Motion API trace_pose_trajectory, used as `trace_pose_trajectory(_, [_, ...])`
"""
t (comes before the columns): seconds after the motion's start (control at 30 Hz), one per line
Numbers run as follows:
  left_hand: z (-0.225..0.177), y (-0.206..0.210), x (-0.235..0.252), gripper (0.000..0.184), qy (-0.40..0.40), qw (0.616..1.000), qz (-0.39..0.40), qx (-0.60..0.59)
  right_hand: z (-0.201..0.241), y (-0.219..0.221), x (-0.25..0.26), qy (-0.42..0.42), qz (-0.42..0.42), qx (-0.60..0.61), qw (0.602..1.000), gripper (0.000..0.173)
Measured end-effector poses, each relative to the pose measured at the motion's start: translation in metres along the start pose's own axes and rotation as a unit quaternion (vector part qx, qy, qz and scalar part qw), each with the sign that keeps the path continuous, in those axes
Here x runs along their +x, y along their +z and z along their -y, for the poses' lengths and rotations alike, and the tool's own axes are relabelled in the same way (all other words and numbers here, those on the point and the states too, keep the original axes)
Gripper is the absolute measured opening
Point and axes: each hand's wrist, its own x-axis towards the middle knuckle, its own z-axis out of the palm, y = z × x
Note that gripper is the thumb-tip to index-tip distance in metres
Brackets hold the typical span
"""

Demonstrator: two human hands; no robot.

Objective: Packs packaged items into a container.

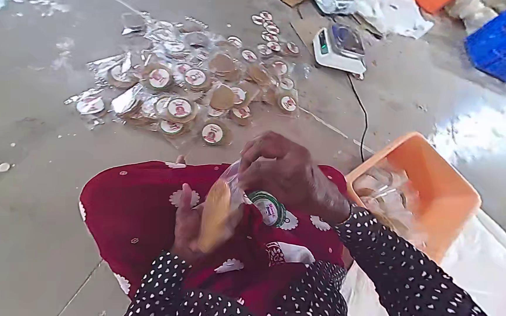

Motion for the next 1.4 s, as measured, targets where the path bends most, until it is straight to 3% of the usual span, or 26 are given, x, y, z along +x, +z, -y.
trace_pose_trajectory(0.1, [0.008,0.003,-0.018,0.039,0.016,0.998,0.016,0.066,0.008,0.003,-0.037,0.032,-0.028,0.026,0.999,0.013])
trace_pose_trajectory(0.13, [0.011,-0.001,-0.021,0.036,0.010,0.997,0.022,0.072,0.009,0.005,-0.049,0.060,-0.042,0.033,0.997,0.013])
trace_pose_trajectory(0.2, [0.016,-0.014,-0.026,0.039,0.012,0.997,0.008,0.073,0.007,0.009,-0.071,0.158,-0.076,0.027,0.984,0.008])
trace_pose_trajectory(0.27, [0.018,-0.013,-0.028,0.041,0.054,0.990,-0.072,0.108,-0.004,0.017,-0.094,0.293,-0.091,0.020,0.952,0.010])
trace_pose_trajectory(0.4, [0.009,0.017,-0.026,0.042,0.121,0.948,-0.171,0.241,-0.026,0.048,-0.132,0.474,0.082,0.005,0.877,0.039])
trace_pose_trajectory(0.5, [-0.005,0.033,-0.028,0.042,0.123,0.897,-0.175,0.386,-0.029,0.064,-0.144,0.521,0.097,-0.002,0.848,0.030])
trace_pose_trajectory(0.6, [-0.010,0.038,-0.029,0.028,0.131,0.905,-0.190,0.358,-0.027,0.062,-0.152,0.541,0.026,0.065,0.838,0.018])
trace_pose_trajectory(0.73, [0.012,0.032,-0.024,0.014,0.123,0.923,-0.290,0.219,-0.021,0.051,-0.161,0.551,-0.028,0.095,0.829,0.008])
trace_pose_trajectory(0.93, [0.023,0.018,-0.026,0.024,0.036,0.946,-0.273,0.169,-0.010,0.032,-0.176,0.536,-0.075,0.052,0.839,0.012])
trace_pose_trajectory(1.0, [0.023,0.016,-0.028,0.022,0.036,0.942,-0.268,0.196,-0.006,0.025,-0.176,0.535,-0.117,0.061,0.835,0.013])
trace_pose_trajectory(1.2, [0.027,0.013,-0.023,0.025,0.051,0.933,-0.281,0.218,-0.002,0.007,-0.174,0.559,-0.232,0.208,0.768,0.005])
trace_pose_trajectory(1.4, [0.028,0.013,-0.019,0.025,0.078,0.932,-0.308,0.174,0.014,0.005,-0.167,0.564,-0.231,0.244,0.755,0.002])
